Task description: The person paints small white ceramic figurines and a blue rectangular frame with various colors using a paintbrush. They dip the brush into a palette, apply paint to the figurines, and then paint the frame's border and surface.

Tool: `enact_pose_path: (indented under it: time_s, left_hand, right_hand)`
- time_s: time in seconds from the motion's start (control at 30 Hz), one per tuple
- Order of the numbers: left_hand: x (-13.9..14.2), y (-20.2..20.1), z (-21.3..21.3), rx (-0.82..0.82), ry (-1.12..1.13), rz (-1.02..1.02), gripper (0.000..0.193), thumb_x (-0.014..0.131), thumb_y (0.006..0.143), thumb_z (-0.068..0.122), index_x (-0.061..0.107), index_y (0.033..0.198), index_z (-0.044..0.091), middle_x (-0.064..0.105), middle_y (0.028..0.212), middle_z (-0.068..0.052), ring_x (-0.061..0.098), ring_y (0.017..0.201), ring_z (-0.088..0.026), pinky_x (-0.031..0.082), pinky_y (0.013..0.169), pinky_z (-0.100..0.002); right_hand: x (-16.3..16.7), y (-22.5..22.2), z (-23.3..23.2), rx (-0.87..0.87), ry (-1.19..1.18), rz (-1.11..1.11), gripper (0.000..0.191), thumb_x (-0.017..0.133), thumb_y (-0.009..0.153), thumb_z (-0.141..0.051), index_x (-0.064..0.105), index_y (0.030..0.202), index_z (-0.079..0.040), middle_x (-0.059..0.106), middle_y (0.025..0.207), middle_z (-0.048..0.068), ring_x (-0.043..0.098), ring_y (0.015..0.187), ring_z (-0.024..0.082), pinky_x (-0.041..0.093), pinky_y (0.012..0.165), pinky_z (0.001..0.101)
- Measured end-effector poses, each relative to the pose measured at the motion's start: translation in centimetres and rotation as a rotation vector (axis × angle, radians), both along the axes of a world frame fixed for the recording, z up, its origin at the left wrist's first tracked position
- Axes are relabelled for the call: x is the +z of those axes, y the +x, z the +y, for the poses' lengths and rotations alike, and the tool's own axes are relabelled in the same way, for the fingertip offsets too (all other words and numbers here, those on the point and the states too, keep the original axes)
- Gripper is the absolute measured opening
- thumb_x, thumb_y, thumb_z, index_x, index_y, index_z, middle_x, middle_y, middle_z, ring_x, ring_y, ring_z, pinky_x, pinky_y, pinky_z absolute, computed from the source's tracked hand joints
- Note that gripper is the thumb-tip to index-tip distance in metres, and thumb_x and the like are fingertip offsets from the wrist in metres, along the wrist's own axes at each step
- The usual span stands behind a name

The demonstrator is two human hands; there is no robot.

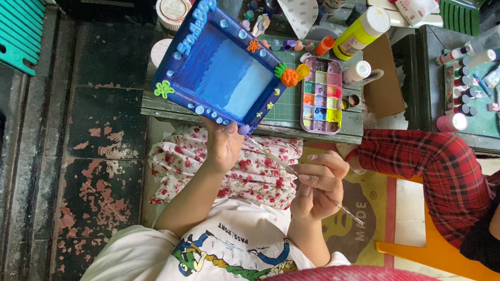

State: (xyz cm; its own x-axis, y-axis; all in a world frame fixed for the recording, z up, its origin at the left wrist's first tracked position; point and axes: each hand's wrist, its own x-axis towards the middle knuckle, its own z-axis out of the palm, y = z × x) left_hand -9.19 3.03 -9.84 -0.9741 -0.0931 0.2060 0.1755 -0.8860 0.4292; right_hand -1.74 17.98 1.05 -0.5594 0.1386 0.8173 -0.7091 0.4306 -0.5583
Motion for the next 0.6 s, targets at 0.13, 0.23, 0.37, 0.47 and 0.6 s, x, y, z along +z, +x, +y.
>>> enact_pose_path:
  time_s: [0.13,0.23,0.37,0.47,0.6]
  left_hand:
    - [0.0,-0.1,0.1,0.019,-0.022,-0.007,0.081,0.063,0.093,0.009,0.02,0.158,0.029,0.042,0.146,-0.004,0.047,0.134,-0.018,0.046,0.11,-0.037]
    - [-0.3,0.0,0.1,0.019,-0.022,0.001,0.08,0.063,0.095,0.009,0.021,0.16,0.029,0.043,0.145,-0.004,0.047,0.131,-0.019,0.046,0.105,-0.037]
    - [-0.7,-0.1,0.2,0.011,-0.006,0.017,0.078,0.063,0.097,0.009,0.022,0.159,0.029,0.043,0.145,-0.003,0.047,0.132,-0.019,0.046,0.103,-0.038]
    - [-1.1,0.0,0.2,-0.012,0.0,0.022,0.077,0.063,0.095,0.011,0.021,0.156,0.031,0.041,0.148,-0.001,0.044,0.139,-0.018,0.044,0.113,-0.04]
    - [-1.2,0.0,0.2,-0.028,0.017,0.032,0.077,0.065,0.1,0.01,0.021,0.16,0.032,0.04,0.144,-0.003,0.042,0.137,-0.021,0.042,0.104,-0.043]
  right_hand:
    - [-0.1,-0.2,0.0,0.006,-0.033,0.011,0.017,0.06,0.106,-0.023,0.056,0.097,-0.01,0.073,0.085,0.01,0.052,0.105,0.022,0.043,0.099,0.0423]
    - [0.0,-0.2,-0.1,0.005,-0.031,0.019,0.018,0.06,0.105,-0.024,0.055,0.096,-0.01,0.072,0.085,0.01,0.053,0.104,0.022,0.043,0.099,0.0428]
    - [0.2,-0.2,-0.2,-0.017,-0.01,0.021,0.017,0.059,0.106,-0.024,0.054,0.097,-0.01,0.072,0.084,0.009,0.053,0.104,0.022,0.043,0.1,0.0436]
    - [0.3,0.0,-0.2,-0.026,0.011,0.025,0.015,0.057,0.106,-0.023,0.054,0.099,-0.01,0.072,0.085,0.009,0.053,0.104,0.022,0.043,0.102,0.0443]
    - [0.4,0.0,-0.1,0.017,0.057,0.014,0.012,0.059,0.104,-0.021,0.055,0.097,-0.012,0.072,0.085,0.01,0.055,0.103,0.023,0.042,0.1,0.0443]
